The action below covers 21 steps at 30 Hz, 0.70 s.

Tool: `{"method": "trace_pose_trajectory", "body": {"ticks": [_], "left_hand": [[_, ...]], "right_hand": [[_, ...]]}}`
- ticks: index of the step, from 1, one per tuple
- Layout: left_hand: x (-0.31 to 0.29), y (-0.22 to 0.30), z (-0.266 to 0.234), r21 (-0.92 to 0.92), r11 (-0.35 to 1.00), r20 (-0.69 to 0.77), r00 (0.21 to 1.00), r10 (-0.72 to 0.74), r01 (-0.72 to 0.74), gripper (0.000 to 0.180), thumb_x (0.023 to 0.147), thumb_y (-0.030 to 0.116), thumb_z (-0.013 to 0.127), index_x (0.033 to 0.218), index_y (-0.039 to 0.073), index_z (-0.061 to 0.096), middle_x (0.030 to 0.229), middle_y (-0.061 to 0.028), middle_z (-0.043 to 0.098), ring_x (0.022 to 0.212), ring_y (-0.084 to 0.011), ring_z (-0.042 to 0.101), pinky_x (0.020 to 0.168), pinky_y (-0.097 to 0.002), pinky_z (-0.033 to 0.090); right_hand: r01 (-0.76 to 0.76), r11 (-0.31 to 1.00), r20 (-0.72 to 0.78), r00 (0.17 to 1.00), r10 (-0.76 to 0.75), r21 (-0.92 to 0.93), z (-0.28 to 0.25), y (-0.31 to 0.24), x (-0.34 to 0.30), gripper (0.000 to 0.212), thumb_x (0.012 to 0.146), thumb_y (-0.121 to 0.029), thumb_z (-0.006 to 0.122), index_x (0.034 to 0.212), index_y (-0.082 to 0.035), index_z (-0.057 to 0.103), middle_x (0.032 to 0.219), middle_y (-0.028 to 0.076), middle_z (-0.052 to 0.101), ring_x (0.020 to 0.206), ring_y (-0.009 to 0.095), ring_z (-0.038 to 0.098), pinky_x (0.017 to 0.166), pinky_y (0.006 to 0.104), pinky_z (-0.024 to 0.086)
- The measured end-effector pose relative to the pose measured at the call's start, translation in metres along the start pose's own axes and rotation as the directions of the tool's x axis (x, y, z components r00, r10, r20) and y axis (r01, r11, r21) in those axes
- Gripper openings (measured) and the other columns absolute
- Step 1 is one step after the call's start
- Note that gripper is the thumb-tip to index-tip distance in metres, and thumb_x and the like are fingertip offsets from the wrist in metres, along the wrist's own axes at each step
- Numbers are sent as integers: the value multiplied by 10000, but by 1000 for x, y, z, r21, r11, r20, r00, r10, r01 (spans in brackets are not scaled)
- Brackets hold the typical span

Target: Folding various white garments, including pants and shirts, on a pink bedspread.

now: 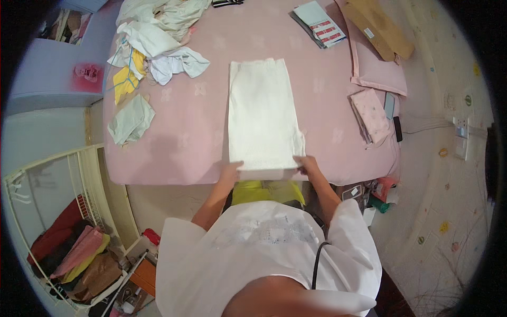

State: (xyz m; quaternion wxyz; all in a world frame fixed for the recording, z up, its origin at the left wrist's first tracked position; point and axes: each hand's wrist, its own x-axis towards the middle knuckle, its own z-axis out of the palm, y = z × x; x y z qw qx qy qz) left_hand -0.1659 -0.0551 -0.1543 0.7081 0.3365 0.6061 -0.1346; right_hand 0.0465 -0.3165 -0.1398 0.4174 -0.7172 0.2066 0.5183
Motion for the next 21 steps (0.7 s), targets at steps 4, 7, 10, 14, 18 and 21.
{"method": "trace_pose_trajectory", "body": {"ticks": [4, 7, 10, 14, 18, 21], "left_hand": [[-69, -12, -2, 23, 994, 97, 989, -109, 107, 337, 854, 251, 713, 1098, 42, 611, 939, -72, 606, 765, -200, 568, 656, -321, 469], [-75, -4, -8, -176, 967, 192, 970, -150, 184, 332, 915, 290, 644, 1151, 59, 605, 1007, -70, 626, 897, -212, 593, 809, -340, 495], [-43, 17, -6, -404, 894, 299, 952, -71, 193, 359, 921, 292, 622, 1201, 84, 537, 1019, -86, 626, 938, -237, 605, 832, -374, 490], [-8, 104, 30, -510, 847, 225, 974, -34, 148, 318, 929, 321, 557, 1134, 81, 525, 1035, -121, 630, 1000, -280, 603, 849, -397, 447], [6, 194, 78, -590, 807, 66, 998, 23, 21, 283, 928, 289, 527, 1039, 31, 567, 1052, -130, 632, 1038, -289, 603, 835, -402, 457], [47, 221, 86, -649, 760, 121, 983, 138, -27, 302, 928, 289, 512, 1067, 25, 554, 1090, -131, 627, 1073, -294, 597, 829, -393, 464]], "right_hand": [[-128, 977, 58, 989, 139, -169, -26, 37, -30, 382, 790, -340, 746, 1042, -58, 687, 851, 60, 677, 721, 194, 629, 629, 325, 472], [-100, 989, 114, 987, 113, -112, -24, -7, -49, 366, 828, -340, 701, 1063, -60, 689, 887, 63, 689, 790, 201, 638, 703, 328, 479], [-34, 990, 89, 995, 47, -138, -30, -47, -24, 364, 864, -356, 636, 1068, -57, 676, 834, 65, 684, 703, 167, 630, 620, 308, 466], [63, 986, 75, 994, -76, 156, -4, -148, -19, 251, 902, -356, 580, 879, -112, 630, 677, 18, 602, 578, 126, 561, 535, 270, 421], [41, 930, 106, 991, -86, 365, 8, -203, 40, 251, 914, -330, 539, 772, -127, 578, 596, -6, 551, 505, 104, 521, 447, 250, 357], [39, 887, 118, 987, -105, 460, 20, -229, 85, 268, 922, -323, 517, 762, -116, 577, 567, -12, 535, 463, 99, 501, 401, 246, 319]]}}
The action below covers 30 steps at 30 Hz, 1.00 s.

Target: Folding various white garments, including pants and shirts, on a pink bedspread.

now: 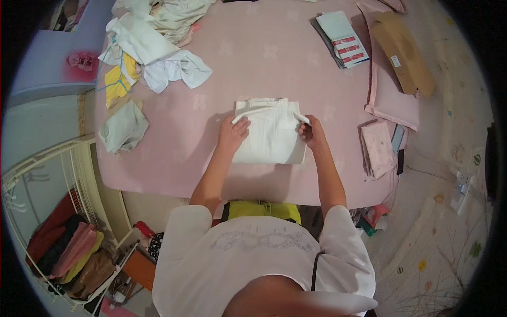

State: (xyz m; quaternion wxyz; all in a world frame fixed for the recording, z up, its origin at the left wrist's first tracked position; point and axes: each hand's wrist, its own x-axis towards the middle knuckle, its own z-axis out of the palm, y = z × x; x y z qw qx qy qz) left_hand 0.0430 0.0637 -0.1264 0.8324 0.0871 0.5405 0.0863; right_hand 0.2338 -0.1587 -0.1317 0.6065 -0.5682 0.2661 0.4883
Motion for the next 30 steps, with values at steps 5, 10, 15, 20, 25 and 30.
{"method": "trace_pose_trajectory", "body": {"ticks": [5, 10, 15, 20, 25, 30], "left_hand": [[46, 11, 8, -16, 1000, -18, 1000, 12, -13, 386, 949, 350, 512, 1140, 14, 530, 1157, -136, 611, 1103, -299, 592, 868, -389, 476], [50, 1, 7, -36, 998, 88, 995, 45, -42, 510, 968, 365, 521, 1295, -25, 482, 1295, -172, 568, 1217, -310, 549, 995, -426, 460], [31, -43, 17, 685, -255, 680, 473, 560, -682, 472, 988, 323, 478, 1387, 71, 491, 1457, -155, 450, 1361, -383, 391, 1143, -512, 275], [60, -58, 12, 625, -705, 736, 555, 388, -336, 449, 979, 301, 477, 1425, 257, 489, 1561, -80, 321, 1464, -376, 186, 1086, -736, 42], [82, -64, -2, 597, -759, 746, 530, 404, -262, 475, 948, 381, 518, 1420, 340, 489, 1559, -59, 328, 1451, -440, 154, 994, -823, 19], [80, -62, -4, 594, -771, 761, 472, 446, -230, 440, 944, 411, 506, 1375, 332, 535, 1527, -43, 383, 1410, -440, 258, 996, -814, 111]], "right_hand": [[5, 998, -106, 994, -12, -65, 22, -12, 38, 293, 930, -326, 510, 734, -115, 568, 557, -14, 540, 462, 103, 515, 406, 252, 335], [74, 997, -178, 981, -78, -27, 18, -1, 49, 414, 970, -412, 518, 1046, -16, 610, 835, 83, 650, 667, 172, 635, 557, 278, 480], [452, 246, 37, 530, -847, -857, 50, 52, 27, 517, 984, -362, 492, 1368, -16, 474, 1292, 185, 541, 1150, 325, 549, 923, 479, 439], [372, -392, 540, 545, -642, -841, 80, 73, 43, 496, 981, -332, 443, 1472, -264, 420, 1570, 113, 304, 1437, 365, 275, 1129, 645, 167], [253, -380, 453, 601, -658, -889, 66, 87, 67, 538, 952, -423, 457, 1470, -282, 430, 1570, 83, 314, 1458, 353, 233, 1147, 629, 144], [347, -273, 430, 551, -715, -897, 55, 75, 67, 589, 916, -497, 507, 1460, -279, 448, 1566, 93, 323, 1460, 351, 233, 1171, 577, 136]]}}
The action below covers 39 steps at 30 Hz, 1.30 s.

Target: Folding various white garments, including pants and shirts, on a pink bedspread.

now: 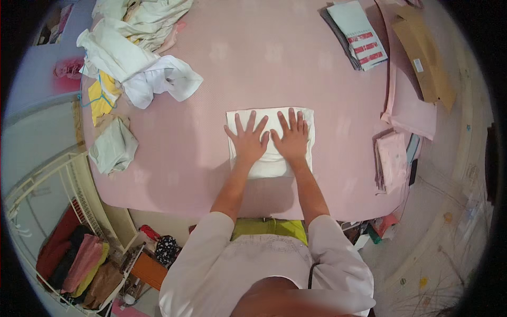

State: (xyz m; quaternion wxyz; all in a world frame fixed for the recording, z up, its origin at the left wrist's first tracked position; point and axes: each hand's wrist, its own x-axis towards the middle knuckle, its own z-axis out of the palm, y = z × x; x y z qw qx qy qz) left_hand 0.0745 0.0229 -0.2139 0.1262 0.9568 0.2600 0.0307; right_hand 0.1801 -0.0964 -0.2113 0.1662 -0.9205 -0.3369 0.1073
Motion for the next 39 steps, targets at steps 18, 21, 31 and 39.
{"method": "trace_pose_trajectory", "body": {"ticks": [18, 21, 31, 39], "left_hand": [[-54, 11, -18, 82, 995, 143, 988, -64, 52, 525, 937, 358, 523, 1452, 299, 441, 1573, -101, 298, 1447, -437, 205, 1070, -757, 104], [-51, 4, -16, 43, 999, 266, 963, -32, 22, 525, 929, 358, 529, 1445, 309, 454, 1599, -85, 249, 1464, -422, 154, 1070, -752, 76], [-81, -48, -18, 119, 972, 282, 932, -228, 202, 583, 965, 409, 519, 1504, 253, 359, 1565, -137, 304, 1456, -357, 229, 1118, -674, 160], [-25, -38, -60, -652, 338, 544, 729, -415, 679, 512, 881, 283, 711, 1212, -85, 580, 1169, -170, 632, 1034, -256, 608, 861, -369, 478]], "right_hand": [[8, 1000, 18, 1000, -7, -11, 3, -49, -69, 549, 897, -432, 564, 1422, -287, 498, 1554, 69, 349, 1436, 409, 258, 1107, 660, 202], [61, 998, 47, 997, -60, -14, 16, -12, -76, 560, 895, -449, 562, 1435, -327, 475, 1568, 32, 329, 1456, 363, 240, 1139, 646, 138], [-436, 893, 69, 893, 444, -113, -37, 67, -108, 526, 966, -430, 468, 1449, -222, 455, 1557, 86, 337, 1457, 334, 249, 1133, 620, 202], [-631, 581, 66, 704, 707, 515, -31, 48, -44, 806, 736, -400, 817, 1301, 84, 508, 1293, 235, 563, 1174, 312, 581, 994, 398, 469]]}}
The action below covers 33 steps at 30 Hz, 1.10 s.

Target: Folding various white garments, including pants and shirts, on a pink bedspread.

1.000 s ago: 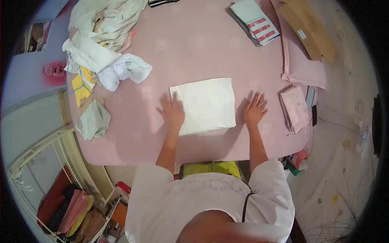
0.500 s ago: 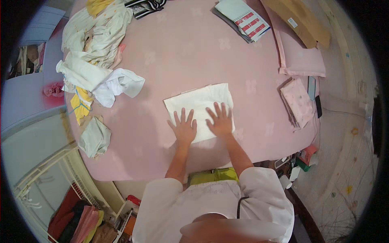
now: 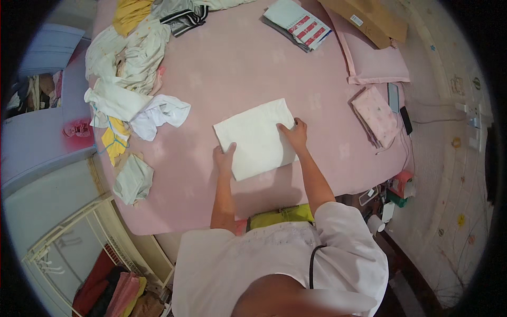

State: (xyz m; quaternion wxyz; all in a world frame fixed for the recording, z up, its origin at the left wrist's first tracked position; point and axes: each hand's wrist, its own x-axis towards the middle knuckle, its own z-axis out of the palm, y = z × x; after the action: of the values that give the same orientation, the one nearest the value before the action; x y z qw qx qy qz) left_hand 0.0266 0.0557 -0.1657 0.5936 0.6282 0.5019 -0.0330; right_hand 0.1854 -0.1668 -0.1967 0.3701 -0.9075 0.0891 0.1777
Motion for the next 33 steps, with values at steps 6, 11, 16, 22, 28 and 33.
{"method": "trace_pose_trajectory", "body": {"ticks": [6, 11, 16, 22, 28, 33], "left_hand": [[23, -33, -16, -320, 888, 304, 924, -234, 330, 493, 875, 187, 728, 1262, -58, 545, 1182, -150, 629, 1036, -287, 631, 850, -383, 533], [0, -23, 0, -406, 859, 363, 918, -161, 311, 466, 855, 92, 730, 1253, -70, 551, 1142, -150, 647, 992, -275, 652, 846, -395, 535], [-24, -7, 40, -183, 972, 305, 948, -89, 150, 466, 830, 53, 734, 1249, -54, 562, 1133, -132, 656, 983, -261, 655, 835, -388, 538], [-26, 47, 148, -29, 1000, 484, 875, 11, 4, 474, 845, 68, 726, 1265, -53, 545, 1172, -142, 644, 1021, -262, 646, 874, -378, 532], [-6, 109, 197, -2, 1000, 485, 874, -6, 8, 504, 855, 98, 722, 1287, -60, 516, 1176, -155, 639, 1036, -280, 638, 882, -396, 524], [23, 165, 212, -143, 990, 478, 875, 70, -1, 509, 869, 90, 699, 1310, -55, 492, 1218, -147, 621, 1074, -286, 624, 895, -402, 519]], "right_hand": [[-348, 910, 499, 843, 199, 226, -10, -16, 12, 706, 735, -284, 833, 1248, 109, 548, 1178, 195, 644, 1018, 290, 661, 911, 379, 526], [-428, 733, 584, 810, 52, 528, -11, 24, -10, 546, 800, -216, 779, 1221, 79, 593, 1136, 175, 672, 1003, 264, 663, 890, 366, 529], [-306, 830, 385, 915, 121, 466, -72, 52, -41, 483, 849, -187, 732, 1254, 32, 586, 1126, 145, 673, 991, 221, 653, 874, 363, 525], [-260, 705, 183, 966, 184, 660, -173, 97, -35, 447, 880, -116, 701, 1272, 30, 546, 1127, 139, 670, 996, 210, 648, 861, 344, 528], [-37, 721, 5, 999, 46, 692, -198, 89, 28, 543, 830, -51, 675, 1331, 49, 490, 1214, 161, 633, 1109, 255, 610, 967, 355, 467], [131, 810, -71, 991, -110, 571, -198, 52, 115, 642, 779, -35, 699, 1366, 31, 449, 1257, 197, 604, 1151, 298, 592, 1004, 372, 444]]}}
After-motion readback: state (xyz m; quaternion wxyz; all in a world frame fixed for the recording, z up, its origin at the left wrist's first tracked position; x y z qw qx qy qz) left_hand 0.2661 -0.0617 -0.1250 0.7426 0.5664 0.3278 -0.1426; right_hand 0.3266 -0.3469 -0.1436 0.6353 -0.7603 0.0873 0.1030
